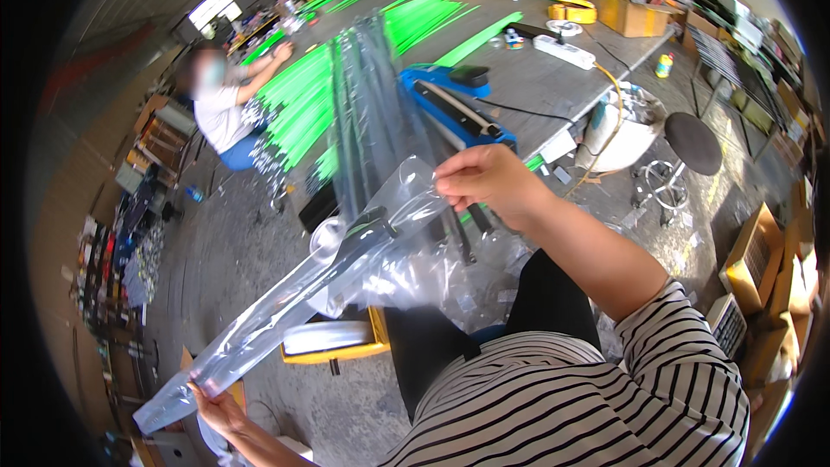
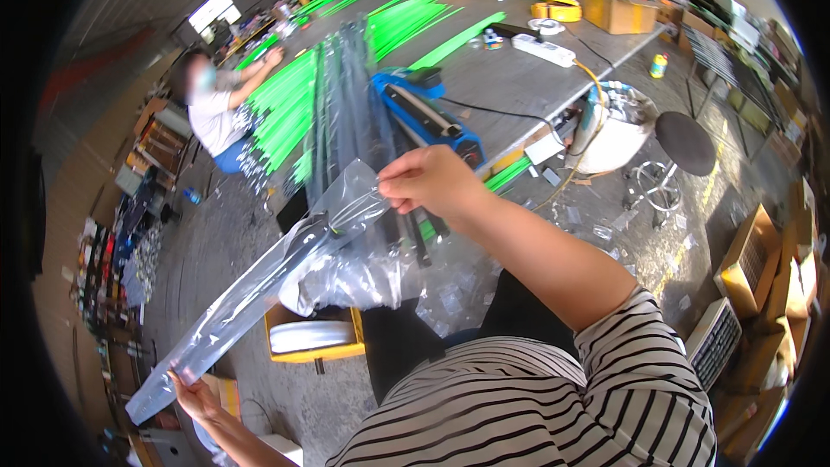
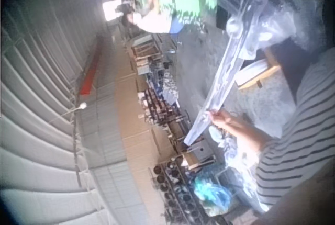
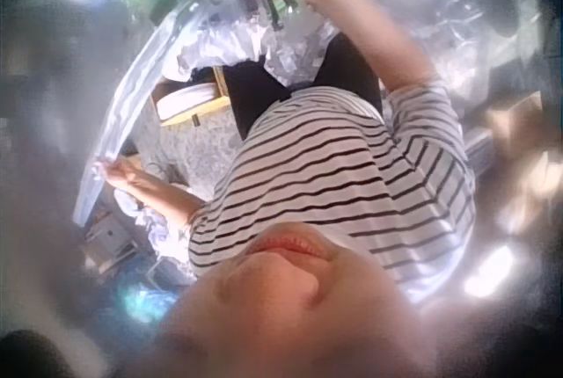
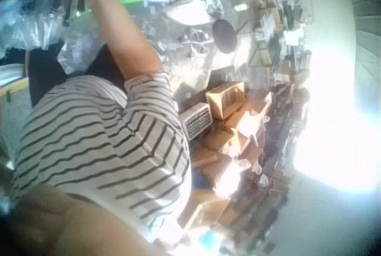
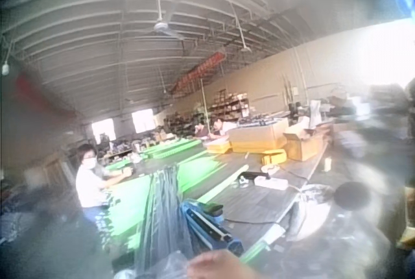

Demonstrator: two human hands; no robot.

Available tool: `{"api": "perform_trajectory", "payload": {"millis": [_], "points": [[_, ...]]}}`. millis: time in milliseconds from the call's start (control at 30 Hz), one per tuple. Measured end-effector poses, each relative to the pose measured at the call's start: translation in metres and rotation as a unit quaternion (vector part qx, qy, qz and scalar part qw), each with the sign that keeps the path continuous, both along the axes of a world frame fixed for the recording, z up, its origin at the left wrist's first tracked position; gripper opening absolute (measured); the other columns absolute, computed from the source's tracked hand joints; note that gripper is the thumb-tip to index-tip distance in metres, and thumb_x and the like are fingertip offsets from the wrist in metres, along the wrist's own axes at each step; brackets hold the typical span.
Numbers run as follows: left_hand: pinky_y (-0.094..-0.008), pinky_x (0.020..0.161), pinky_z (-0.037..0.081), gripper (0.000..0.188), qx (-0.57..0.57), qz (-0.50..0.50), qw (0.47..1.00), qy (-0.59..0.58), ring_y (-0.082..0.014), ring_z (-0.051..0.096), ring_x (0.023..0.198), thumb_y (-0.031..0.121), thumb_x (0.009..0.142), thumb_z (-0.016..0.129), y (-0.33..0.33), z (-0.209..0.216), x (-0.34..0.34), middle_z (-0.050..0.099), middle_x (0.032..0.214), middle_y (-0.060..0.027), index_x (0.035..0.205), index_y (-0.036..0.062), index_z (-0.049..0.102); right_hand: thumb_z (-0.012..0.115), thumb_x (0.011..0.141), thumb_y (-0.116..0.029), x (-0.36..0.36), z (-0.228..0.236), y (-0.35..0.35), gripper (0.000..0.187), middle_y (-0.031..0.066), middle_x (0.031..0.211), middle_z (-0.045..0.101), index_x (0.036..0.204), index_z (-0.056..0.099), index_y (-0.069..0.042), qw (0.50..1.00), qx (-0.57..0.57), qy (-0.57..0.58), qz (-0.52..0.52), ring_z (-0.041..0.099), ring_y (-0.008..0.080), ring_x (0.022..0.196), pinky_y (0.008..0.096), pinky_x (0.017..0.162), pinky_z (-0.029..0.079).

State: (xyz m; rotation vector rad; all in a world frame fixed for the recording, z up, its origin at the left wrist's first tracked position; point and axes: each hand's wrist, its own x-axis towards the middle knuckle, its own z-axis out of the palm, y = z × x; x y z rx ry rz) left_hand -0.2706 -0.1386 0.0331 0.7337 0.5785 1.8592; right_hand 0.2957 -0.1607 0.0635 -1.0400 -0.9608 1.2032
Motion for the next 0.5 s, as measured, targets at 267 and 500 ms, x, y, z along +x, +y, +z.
{"api": "perform_trajectory", "payload": {"millis": [267, 500], "points": [[-0.0232, 0.064, 0.046, 0.018, 0.043, 0.024, 0.971, 0.235, -0.0111, 0.055, 0.072, 0.009, 0.087, 0.048, -0.135, 0.113, -0.165, 0.059, 0.087, -0.0076, 0.099, -0.0029, 0.054, 0.062, 0.076, -0.010, -0.026, 0.012, -0.015, 0.018, 0.0048, 0.073, 0.060, 0.089, 0.059, 0.003, 0.995, 0.061, -0.077, -0.018, 0.054, 0.0091, 0.063, 0.0213, 0.058, 0.044], [-0.0198, 0.047, 0.039, 0.012, -0.119, 0.234, 0.801, 0.538, -0.0080, 0.050, 0.052, 0.008, 0.080, 0.055, -0.141, 0.068, -0.044, 0.060, 0.066, -0.0052, 0.077, -0.0001, 0.063, 0.061, 0.077, -0.009, -0.079, 0.050, -0.013, 0.017, 0.0047, 0.073, 0.060, 0.089, 0.059, 0.003, 0.969, 0.138, -0.189, 0.077, 0.055, 0.0084, 0.065, 0.0209, 0.059, 0.044]]}}
